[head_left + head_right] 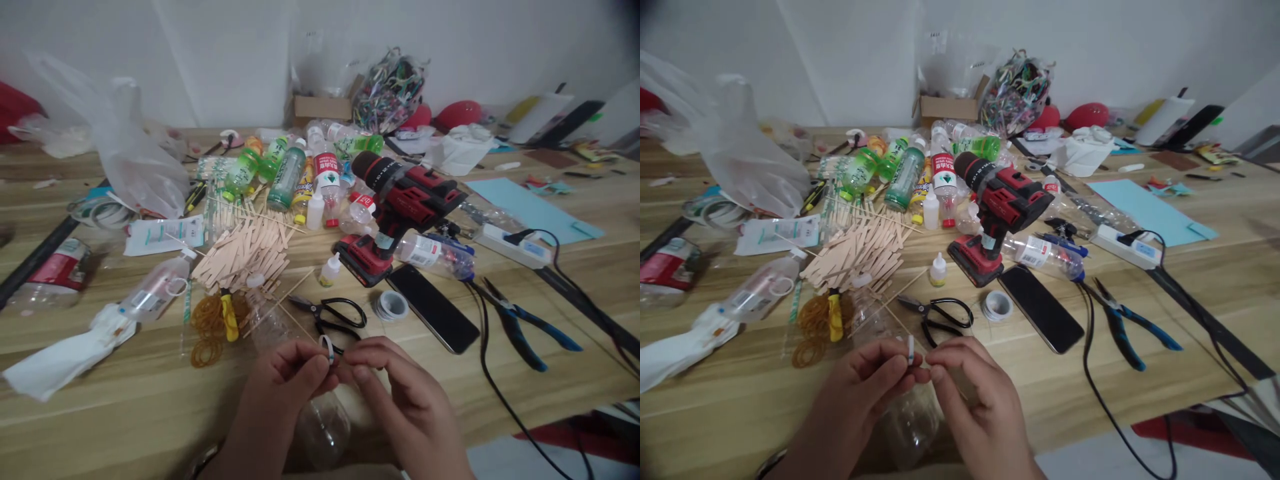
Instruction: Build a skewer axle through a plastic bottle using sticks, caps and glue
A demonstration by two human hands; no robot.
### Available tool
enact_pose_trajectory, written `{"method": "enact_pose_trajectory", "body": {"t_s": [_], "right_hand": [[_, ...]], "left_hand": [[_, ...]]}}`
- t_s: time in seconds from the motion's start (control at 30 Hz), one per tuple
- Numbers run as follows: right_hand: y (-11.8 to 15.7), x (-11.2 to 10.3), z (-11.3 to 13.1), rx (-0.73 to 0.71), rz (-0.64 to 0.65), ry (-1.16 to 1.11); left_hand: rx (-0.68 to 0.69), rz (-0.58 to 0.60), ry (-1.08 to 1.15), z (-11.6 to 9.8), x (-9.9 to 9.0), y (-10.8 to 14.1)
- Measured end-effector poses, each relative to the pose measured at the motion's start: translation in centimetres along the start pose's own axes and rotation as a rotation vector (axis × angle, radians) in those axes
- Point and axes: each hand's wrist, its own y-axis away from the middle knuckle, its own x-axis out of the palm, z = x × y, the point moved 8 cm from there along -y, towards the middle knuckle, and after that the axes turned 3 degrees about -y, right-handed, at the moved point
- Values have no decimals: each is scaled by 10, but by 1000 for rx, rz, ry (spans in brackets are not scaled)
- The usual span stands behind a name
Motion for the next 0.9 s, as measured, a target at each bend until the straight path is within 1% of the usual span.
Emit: {"method": "enact_pose_trajectory", "body": {"t_s": [0.2, 0.4, 0.5, 0.67, 0.77, 0.9], "right_hand": [[-1, 4, -4, 73, 62, -103], [3, 9, -11, 120, 80, -177], [5, 11, -15, 135, 121, -159], [6, 13, -25, 175, 166, -158], [6, 14, -30, 216, 165, -166], [3, 14, -27, 186, 161, -133]], "left_hand": [[6, 12, 36, 3, 0, -3], [38, 23, 57, 5, -2, -4], [48, 19, 45, 5, -3, -3], [44, 66, 21, 5, 0, -2], [56, 83, 23, 4, 2, -2], [62, 107, 15, 3, 4, -3]]}}
